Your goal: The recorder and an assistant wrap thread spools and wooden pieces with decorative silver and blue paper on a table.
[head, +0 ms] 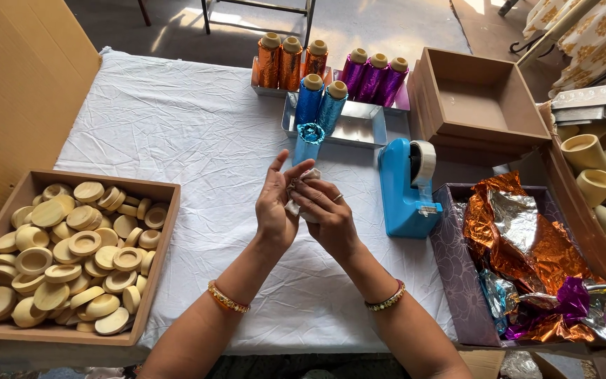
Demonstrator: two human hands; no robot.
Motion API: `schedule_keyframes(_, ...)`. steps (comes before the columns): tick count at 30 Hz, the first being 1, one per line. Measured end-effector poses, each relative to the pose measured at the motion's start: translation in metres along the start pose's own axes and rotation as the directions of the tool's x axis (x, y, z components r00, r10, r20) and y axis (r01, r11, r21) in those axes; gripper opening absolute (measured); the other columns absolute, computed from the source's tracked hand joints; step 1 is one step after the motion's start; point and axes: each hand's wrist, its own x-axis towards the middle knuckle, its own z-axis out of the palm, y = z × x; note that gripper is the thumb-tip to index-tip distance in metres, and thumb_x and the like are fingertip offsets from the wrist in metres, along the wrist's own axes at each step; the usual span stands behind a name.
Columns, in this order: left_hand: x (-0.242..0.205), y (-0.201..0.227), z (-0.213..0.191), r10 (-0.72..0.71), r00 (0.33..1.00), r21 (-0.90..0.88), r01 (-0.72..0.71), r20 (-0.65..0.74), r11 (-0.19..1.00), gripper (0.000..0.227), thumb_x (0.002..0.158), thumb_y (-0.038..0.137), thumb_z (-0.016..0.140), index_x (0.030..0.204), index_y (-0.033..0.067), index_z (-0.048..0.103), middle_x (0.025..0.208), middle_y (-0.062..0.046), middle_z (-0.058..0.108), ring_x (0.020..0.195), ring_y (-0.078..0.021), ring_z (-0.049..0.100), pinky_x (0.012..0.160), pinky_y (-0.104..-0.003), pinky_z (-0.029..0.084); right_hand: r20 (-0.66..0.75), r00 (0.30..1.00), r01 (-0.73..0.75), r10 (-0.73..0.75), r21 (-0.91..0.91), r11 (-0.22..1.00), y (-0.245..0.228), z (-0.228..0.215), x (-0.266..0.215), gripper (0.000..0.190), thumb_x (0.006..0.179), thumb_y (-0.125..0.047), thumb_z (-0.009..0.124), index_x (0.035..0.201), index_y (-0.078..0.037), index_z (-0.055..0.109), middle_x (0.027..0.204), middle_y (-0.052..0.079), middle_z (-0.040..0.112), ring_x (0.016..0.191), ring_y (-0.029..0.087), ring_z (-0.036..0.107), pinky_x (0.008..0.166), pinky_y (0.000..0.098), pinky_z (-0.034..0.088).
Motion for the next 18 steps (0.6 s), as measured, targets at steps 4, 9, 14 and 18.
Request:
schedule_keyframes(4,-0.003,-0.011,-0.007,0.120,0.991,0.160,-0.109,-0.059,0.981,0.051,0.108,0.030,0.033,0.155,0.0197,0.019,0.128,-0.015,0.061,0.104,-0.0186,0.057,0.097,-0.036,0.052,0.041,0.998,0.043,-0.043,0.007,0.999,-0.006,0.005,-0.004,0.030,0.085,-0.002,0.079,0.115,-0.009,0.078,0.122,0.006,0.076,0.120,0.023,0.067,0.104,0.0367,0.058)
schedule_keyframes(9,-0.003,-0.031,-0.022,0.441,0.827,0.716,-0.539,0.349,0.444,0.061,0.111,0.043,0.042,0.164,0.0161,0.030,0.130,-0.012,0.045,0.116,-0.0170,0.047,0.108,-0.035,0.044,0.053,0.793,-0.544,0.607,0.510,0.666,-0.010,0.022,-0.024,0.022,0.084,-0.002,0.080,0.104,-0.009,0.080,0.105,0.008,0.079,0.093,0.015,0.076,0.078,0.0290,0.062)
schedule_keyframes(14,0.004,-0.021,-0.023,0.353,0.882,0.663,-0.469,0.313,0.584,0.062,0.109,0.051,0.038,0.159,0.0149,0.033,0.126,-0.011,0.053,0.111,-0.0163,0.055,0.100,-0.032,0.049,0.212,0.684,-0.488,0.698,0.844,0.221,0.007,0.020,-0.028,0.024,0.086,0.001,0.078,0.109,-0.004,0.080,0.108,0.012,0.077,0.094,0.017,0.073,0.082,0.0304,0.063)
schedule_keyframes(18,0.005,-0.023,-0.022,0.081,0.978,0.275,-0.133,0.193,0.952,0.068,0.105,0.061,0.037,0.153,0.0137,0.034,0.121,-0.013,0.059,0.111,-0.0200,0.063,0.099,-0.037,0.057,-0.126,0.974,-0.166,0.189,0.170,0.971,-0.011,-0.005,0.003,0.028,0.082,-0.001,0.081,0.108,-0.008,0.076,0.118,0.008,0.073,0.114,0.028,0.069,0.101,0.0368,0.057)
